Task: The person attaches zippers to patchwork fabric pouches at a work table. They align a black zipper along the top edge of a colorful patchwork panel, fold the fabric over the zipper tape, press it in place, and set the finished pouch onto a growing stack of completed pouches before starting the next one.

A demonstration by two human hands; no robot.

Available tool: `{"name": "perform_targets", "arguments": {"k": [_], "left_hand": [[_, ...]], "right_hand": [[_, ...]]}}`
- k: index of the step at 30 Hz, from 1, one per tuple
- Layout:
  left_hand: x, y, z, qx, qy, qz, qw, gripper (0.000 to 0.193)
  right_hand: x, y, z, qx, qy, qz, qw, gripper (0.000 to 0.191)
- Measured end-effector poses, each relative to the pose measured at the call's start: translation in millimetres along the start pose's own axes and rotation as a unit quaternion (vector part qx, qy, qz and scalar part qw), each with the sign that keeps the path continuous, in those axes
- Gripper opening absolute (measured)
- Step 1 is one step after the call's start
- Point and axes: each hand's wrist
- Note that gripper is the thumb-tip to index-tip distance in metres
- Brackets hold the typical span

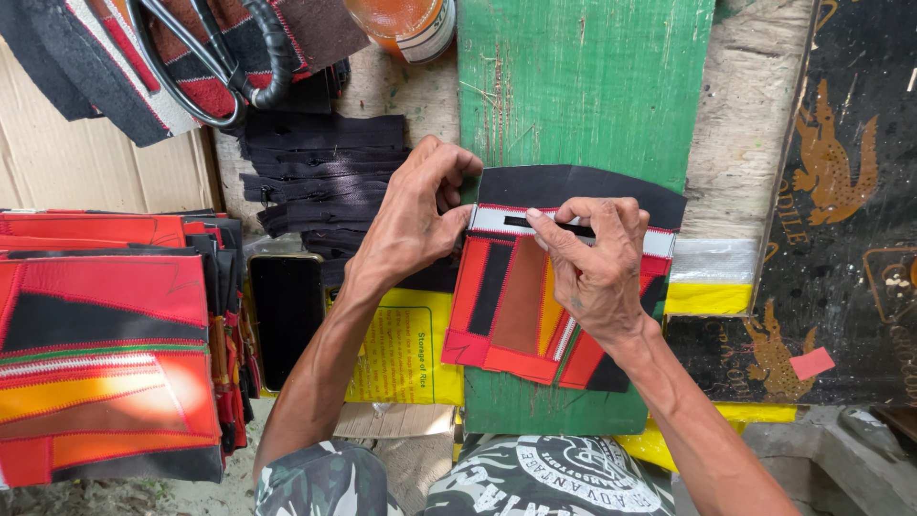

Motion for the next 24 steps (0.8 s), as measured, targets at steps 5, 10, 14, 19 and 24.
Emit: {"name": "perform_targets", "arguments": {"k": [5,10,14,19,24], "left_hand": [[2.6,1.1,0.6,-0.004,-0.005,0.011,1.000,0.038],[4.5,1.0,1.1,-0.007,-0.001,0.013,1.000,0.038],[4.0,0.9,1.0,-0.006,-0.001,0.010,1.000,0.038],[2.6,2.1,-1.4,-0.004,0.011,0.026,1.000,0.039],[1.8,4.1,-1.8,0.002,0.003,-0.004,1.000,0.039]], "right_hand": [[0.1,-0.5,-0.5,0.004,0.002,0.000,1.000,0.036],[-0.5,-1.0,-0.4,0.005,0.002,-0.003,1.000,0.036],[-1.0,-1.2,-0.1,0.005,0.001,-0.005,1.000,0.036],[-0.5,-0.2,-1.4,0.020,-0.012,-0.007,1.000,0.036],[2.2,2.6,-5.0,0.046,-0.027,-0.013,0.998,0.035]]}}
Point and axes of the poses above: each hand's wrist, its own y-axis towards the middle knuckle, its own z-axis out of the palm, x = y × z, and after that the axes turned 12 degrees about -z, right-handed
